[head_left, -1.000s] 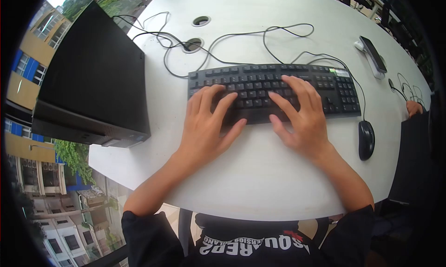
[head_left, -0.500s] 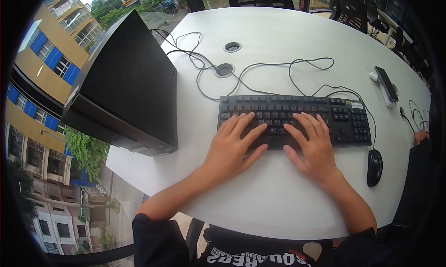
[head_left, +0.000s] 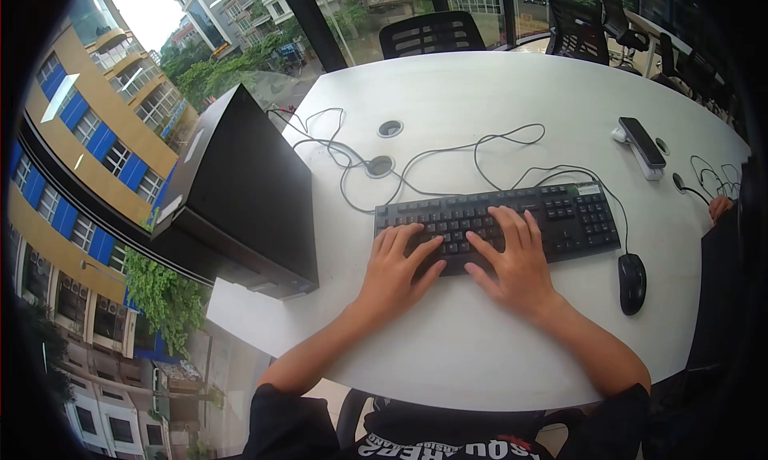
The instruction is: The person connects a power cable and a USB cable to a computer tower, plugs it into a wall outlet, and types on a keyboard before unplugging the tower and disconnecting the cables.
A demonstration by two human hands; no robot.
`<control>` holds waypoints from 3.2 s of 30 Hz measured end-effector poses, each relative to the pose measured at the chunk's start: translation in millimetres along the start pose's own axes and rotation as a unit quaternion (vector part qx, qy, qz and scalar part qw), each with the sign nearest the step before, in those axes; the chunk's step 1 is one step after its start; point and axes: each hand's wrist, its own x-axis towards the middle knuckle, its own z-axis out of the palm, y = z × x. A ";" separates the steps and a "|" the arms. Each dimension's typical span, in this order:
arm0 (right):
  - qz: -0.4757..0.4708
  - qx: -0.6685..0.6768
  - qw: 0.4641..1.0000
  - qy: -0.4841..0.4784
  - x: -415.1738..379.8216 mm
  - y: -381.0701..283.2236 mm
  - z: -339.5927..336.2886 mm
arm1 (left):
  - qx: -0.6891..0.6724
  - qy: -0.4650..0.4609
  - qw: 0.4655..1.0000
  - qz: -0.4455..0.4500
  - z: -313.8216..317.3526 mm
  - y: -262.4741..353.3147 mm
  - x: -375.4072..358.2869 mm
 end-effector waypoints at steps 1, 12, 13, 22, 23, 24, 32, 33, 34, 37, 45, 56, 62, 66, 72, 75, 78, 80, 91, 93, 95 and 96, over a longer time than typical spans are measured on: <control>-0.004 -0.008 1.000 0.005 2.7 2.4 -0.1 | 0.000 -0.006 1.000 0.001 0.8 -1.6 1.5; -0.017 0.003 0.999 -0.030 3.1 3.5 -2.1 | 0.021 0.015 1.000 0.002 9.1 -4.8 2.6; -0.017 0.012 0.999 -0.038 1.8 5.0 -1.6 | 0.015 0.018 1.000 0.000 9.5 -5.6 2.6; -0.037 0.010 0.998 -0.049 2.7 6.7 -6.1 | -0.025 -0.017 0.999 -0.034 6.4 4.1 -2.9; -0.043 -0.001 0.998 -0.048 1.7 6.3 -7.0 | -0.027 -0.024 0.999 -0.029 4.4 7.1 -3.0; -0.035 0.007 0.998 -0.052 1.4 5.8 -7.2 | -0.027 -0.034 0.999 -0.024 3.9 7.1 -3.2; -0.015 0.034 0.992 -0.117 4.6 4.2 -6.5 | -0.038 -0.069 0.996 -0.033 5.7 2.7 -9.0; -0.017 0.030 0.993 -0.114 4.5 2.8 -7.5 | -0.032 -0.069 0.997 -0.027 6.1 2.7 -10.1; -0.020 0.026 0.993 -0.111 5.0 1.5 -8.5 | -0.026 -0.068 0.997 -0.021 6.6 3.0 -11.0; -0.035 0.011 0.992 -0.117 7.3 -1.6 -10.4 | -0.021 -0.058 0.998 -0.015 8.9 2.7 -12.7; -0.035 0.030 0.990 -0.136 3.8 0.0 -7.9 | -0.050 -0.057 0.997 -0.033 2.6 3.3 -9.2; -0.086 0.082 0.993 -0.024 -1.2 2.6 -11.1 | -0.060 -0.011 0.998 -0.027 1.1 -8.7 -5.4; -0.031 0.046 0.998 -0.025 1.0 2.6 -11.5 | -0.087 0.014 0.994 -0.059 -1.2 -9.2 -4.2; -0.010 0.038 0.998 -0.045 0.5 2.0 -10.8 | -0.091 0.002 0.994 -0.056 -0.6 -10.4 -5.3; 0.017 0.034 0.997 -0.069 -0.5 5.3 -7.5 | -0.059 -0.005 0.996 -0.066 -1.4 -9.8 -6.5; 0.028 0.006 0.997 -0.074 -0.8 4.8 -7.2 | -0.051 -0.013 0.996 -0.067 -2.9 -9.6 -6.8; 0.035 -0.013 0.997 -0.072 -0.8 3.8 -7.6 | -0.052 -0.018 0.996 -0.064 -3.7 -10.8 -6.0; 0.030 -0.012 0.997 -0.067 0.4 5.1 -8.8 | -0.050 -0.018 0.997 -0.063 -3.6 -11.4 -5.7; 0.013 -0.021 0.999 -0.027 2.9 10.3 -6.3 | -0.059 -0.013 0.997 -0.049 -3.4 -13.0 -4.3; 0.013 -0.023 0.999 -0.027 2.8 10.3 -6.2 | -0.063 -0.016 0.997 -0.049 -2.2 -13.2 -5.1; 0.015 -0.022 0.999 -0.029 2.7 10.3 -6.8 | -0.068 -0.022 0.996 -0.053 -4.4 -11.4 -4.7; 0.017 -0.017 0.999 -0.029 2.5 10.3 -6.9 | -0.070 -0.024 0.996 -0.055 -5.4 -10.9 -4.1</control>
